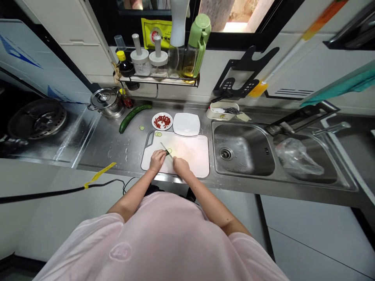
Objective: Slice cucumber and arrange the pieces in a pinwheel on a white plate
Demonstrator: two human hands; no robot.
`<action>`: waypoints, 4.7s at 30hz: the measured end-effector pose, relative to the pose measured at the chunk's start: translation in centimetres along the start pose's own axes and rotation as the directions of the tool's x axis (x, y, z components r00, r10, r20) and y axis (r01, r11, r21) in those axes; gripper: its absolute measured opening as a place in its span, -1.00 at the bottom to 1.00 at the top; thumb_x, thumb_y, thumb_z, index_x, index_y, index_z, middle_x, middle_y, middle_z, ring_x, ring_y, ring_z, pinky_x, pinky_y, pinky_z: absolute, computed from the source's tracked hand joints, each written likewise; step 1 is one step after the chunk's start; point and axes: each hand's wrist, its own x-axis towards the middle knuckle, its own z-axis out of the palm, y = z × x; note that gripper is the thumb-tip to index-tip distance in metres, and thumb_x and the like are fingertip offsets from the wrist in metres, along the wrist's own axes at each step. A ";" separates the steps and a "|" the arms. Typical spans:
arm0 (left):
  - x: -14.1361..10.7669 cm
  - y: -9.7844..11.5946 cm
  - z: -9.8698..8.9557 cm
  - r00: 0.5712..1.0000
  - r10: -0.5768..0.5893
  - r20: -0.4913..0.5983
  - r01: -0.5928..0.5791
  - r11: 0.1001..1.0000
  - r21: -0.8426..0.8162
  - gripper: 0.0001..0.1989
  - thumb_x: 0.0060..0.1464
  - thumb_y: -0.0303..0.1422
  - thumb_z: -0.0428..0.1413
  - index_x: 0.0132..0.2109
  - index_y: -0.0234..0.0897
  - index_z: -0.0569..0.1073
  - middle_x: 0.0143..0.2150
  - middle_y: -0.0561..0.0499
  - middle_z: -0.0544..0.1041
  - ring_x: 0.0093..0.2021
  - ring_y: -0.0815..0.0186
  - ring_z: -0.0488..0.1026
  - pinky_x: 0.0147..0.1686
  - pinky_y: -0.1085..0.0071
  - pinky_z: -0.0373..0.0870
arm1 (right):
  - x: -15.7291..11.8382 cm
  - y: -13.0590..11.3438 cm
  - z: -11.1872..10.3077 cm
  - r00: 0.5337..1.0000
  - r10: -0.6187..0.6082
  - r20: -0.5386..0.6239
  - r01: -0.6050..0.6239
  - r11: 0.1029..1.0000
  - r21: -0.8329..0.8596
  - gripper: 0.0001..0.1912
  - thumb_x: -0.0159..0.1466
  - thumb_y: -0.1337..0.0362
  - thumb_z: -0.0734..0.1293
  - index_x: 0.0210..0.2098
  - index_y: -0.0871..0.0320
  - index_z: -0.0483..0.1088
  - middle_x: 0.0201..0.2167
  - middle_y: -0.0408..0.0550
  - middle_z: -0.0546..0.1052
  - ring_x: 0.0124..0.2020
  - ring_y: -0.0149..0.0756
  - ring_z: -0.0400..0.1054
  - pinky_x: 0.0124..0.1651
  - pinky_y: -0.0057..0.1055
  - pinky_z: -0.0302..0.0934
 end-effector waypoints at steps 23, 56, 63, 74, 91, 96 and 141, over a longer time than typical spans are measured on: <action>0.1 0.2 0.1 1.000 -0.009 -0.018 0.009 1.000 -0.004 -0.81 0.17 -0.41 -0.01 -0.14 -0.21 0.48 -0.18 -0.06 0.50 -0.13 0.28 0.41 -0.09 0.28 0.37 | 0.6 -0.3 0.6 0.999 0.005 -0.041 -0.003 0.999 0.037 -0.75 0.28 0.46 0.06 -0.13 0.20 0.27 -0.25 0.08 0.50 -0.20 -0.24 0.42 -0.21 -0.42 0.19; 0.0 0.3 0.1 1.000 -0.006 -0.026 0.006 1.000 -0.016 -0.81 0.16 -0.40 0.00 -0.14 -0.22 0.47 -0.18 -0.07 0.50 -0.12 0.27 0.41 -0.09 0.25 0.38 | -2.9 1.8 2.6 0.999 0.043 -0.006 -0.043 0.999 0.008 -0.77 0.29 0.46 0.06 -0.15 0.20 0.26 -0.28 0.09 0.49 -0.21 -0.19 0.42 -0.25 -0.39 0.16; 0.0 0.2 0.1 1.000 -0.008 -0.021 0.008 1.000 -0.011 -0.82 0.16 -0.41 0.00 -0.14 -0.23 0.47 -0.17 -0.06 0.51 -0.12 0.29 0.41 -0.09 0.26 0.37 | -2.4 1.4 2.3 0.999 0.038 -0.013 -0.038 0.999 0.007 -0.78 0.29 0.47 0.06 -0.15 0.20 0.25 -0.29 0.09 0.50 -0.22 -0.21 0.42 -0.26 -0.41 0.16; 0.0 0.5 0.0 1.000 -0.020 -0.016 0.020 1.000 0.008 -0.81 0.17 -0.40 -0.01 -0.14 -0.22 0.47 -0.18 -0.06 0.51 -0.12 0.30 0.42 -0.09 0.27 0.37 | -1.0 0.5 0.6 1.000 0.013 0.018 -0.013 1.000 0.012 -0.78 0.29 0.46 0.07 -0.14 0.21 0.26 -0.23 0.12 0.49 -0.18 -0.22 0.42 -0.23 -0.40 0.19; 0.0 0.5 -0.1 1.000 -0.023 -0.009 0.023 1.000 0.017 -0.80 0.17 -0.40 -0.02 -0.13 -0.23 0.47 -0.17 -0.07 0.51 -0.12 0.28 0.42 -0.09 0.25 0.37 | 0.9 -0.6 -0.2 1.000 -0.015 -0.019 0.015 1.000 0.007 -0.77 0.27 0.49 0.07 -0.14 0.21 0.26 -0.25 0.11 0.50 -0.20 -0.24 0.43 -0.22 -0.42 0.22; 0.0 0.5 -0.1 1.000 -0.015 -0.005 0.015 1.000 0.022 -0.81 0.17 -0.40 -0.02 -0.14 -0.21 0.47 -0.18 -0.07 0.51 -0.12 0.28 0.42 -0.09 0.25 0.38 | 0.8 -0.7 0.0 1.000 -0.010 -0.021 0.010 1.000 0.000 -0.77 0.28 0.49 0.08 -0.13 0.21 0.25 -0.24 0.12 0.50 -0.19 -0.25 0.43 -0.21 -0.41 0.23; 0.7 1.4 -0.6 0.981 -0.193 -0.017 0.193 0.981 -0.008 -0.76 0.16 -0.29 0.00 -0.06 -0.24 0.41 -0.13 -0.08 0.46 -0.07 0.27 0.38 -0.04 0.30 0.33 | -4.3 8.5 -0.1 0.958 0.287 -0.019 -0.284 0.954 0.095 -0.68 0.34 0.22 0.03 -0.07 0.16 0.30 -0.22 0.09 0.50 -0.18 -0.19 0.39 -0.21 -0.41 0.11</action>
